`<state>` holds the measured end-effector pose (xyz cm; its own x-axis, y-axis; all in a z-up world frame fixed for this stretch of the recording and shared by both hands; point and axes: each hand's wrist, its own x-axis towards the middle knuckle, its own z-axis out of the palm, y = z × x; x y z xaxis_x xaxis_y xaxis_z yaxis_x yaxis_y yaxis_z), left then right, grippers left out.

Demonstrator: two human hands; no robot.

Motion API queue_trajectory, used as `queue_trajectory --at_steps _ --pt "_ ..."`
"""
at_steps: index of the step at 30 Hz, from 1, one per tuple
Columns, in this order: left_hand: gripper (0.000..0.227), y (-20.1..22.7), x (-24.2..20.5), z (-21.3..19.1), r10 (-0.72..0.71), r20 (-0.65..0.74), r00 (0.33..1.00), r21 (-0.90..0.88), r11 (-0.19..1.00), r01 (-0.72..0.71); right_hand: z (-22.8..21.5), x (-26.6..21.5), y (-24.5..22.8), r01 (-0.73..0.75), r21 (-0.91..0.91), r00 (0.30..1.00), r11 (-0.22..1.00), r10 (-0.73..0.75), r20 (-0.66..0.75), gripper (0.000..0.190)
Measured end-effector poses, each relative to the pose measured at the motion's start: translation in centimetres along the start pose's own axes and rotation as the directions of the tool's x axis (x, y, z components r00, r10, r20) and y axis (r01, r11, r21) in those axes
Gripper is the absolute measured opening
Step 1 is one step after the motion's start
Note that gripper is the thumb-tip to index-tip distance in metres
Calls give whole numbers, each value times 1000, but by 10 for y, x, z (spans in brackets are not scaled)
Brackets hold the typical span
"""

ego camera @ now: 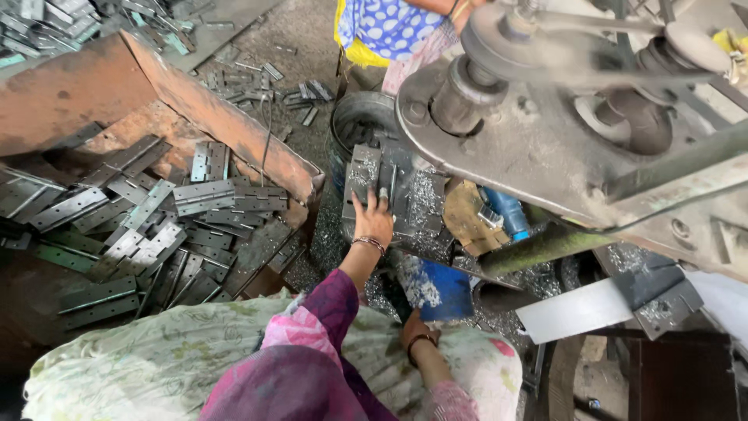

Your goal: The person repeatedly places small metal pieces into a press machine, activates the press with a foot pedal, and removes the processed pieces. The person handles the metal pieces one at a time and deposits them into a nearby container.

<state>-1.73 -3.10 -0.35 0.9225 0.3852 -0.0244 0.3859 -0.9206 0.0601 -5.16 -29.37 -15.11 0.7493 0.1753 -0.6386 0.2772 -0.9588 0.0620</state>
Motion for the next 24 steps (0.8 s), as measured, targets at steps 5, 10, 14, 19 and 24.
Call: queue_trajectory --at_steps 5,10,14,19,24 --pt "40 -7 12 -7 -23 -19 1000 -22 999 23 -45 -9 11 167 69 984 983 -163 -67 57" --pt "42 1 39 4 -71 -40 997 -70 995 68 -78 -30 26 200 55 976 978 -194 -94 54" --pt "43 -5 59 13 -55 -64 996 -64 997 51 -43 -20 0 0 99 998 995 6 -66 64" --pt "43 -8 43 27 -17 -199 980 -58 998 5 -7 1 -14 -252 601 959 758 279 50 66" --pt "42 -6 17 24 -4 -58 998 -103 995 -2 -26 -17 1 7 47 1000 999 -6 -23 65"
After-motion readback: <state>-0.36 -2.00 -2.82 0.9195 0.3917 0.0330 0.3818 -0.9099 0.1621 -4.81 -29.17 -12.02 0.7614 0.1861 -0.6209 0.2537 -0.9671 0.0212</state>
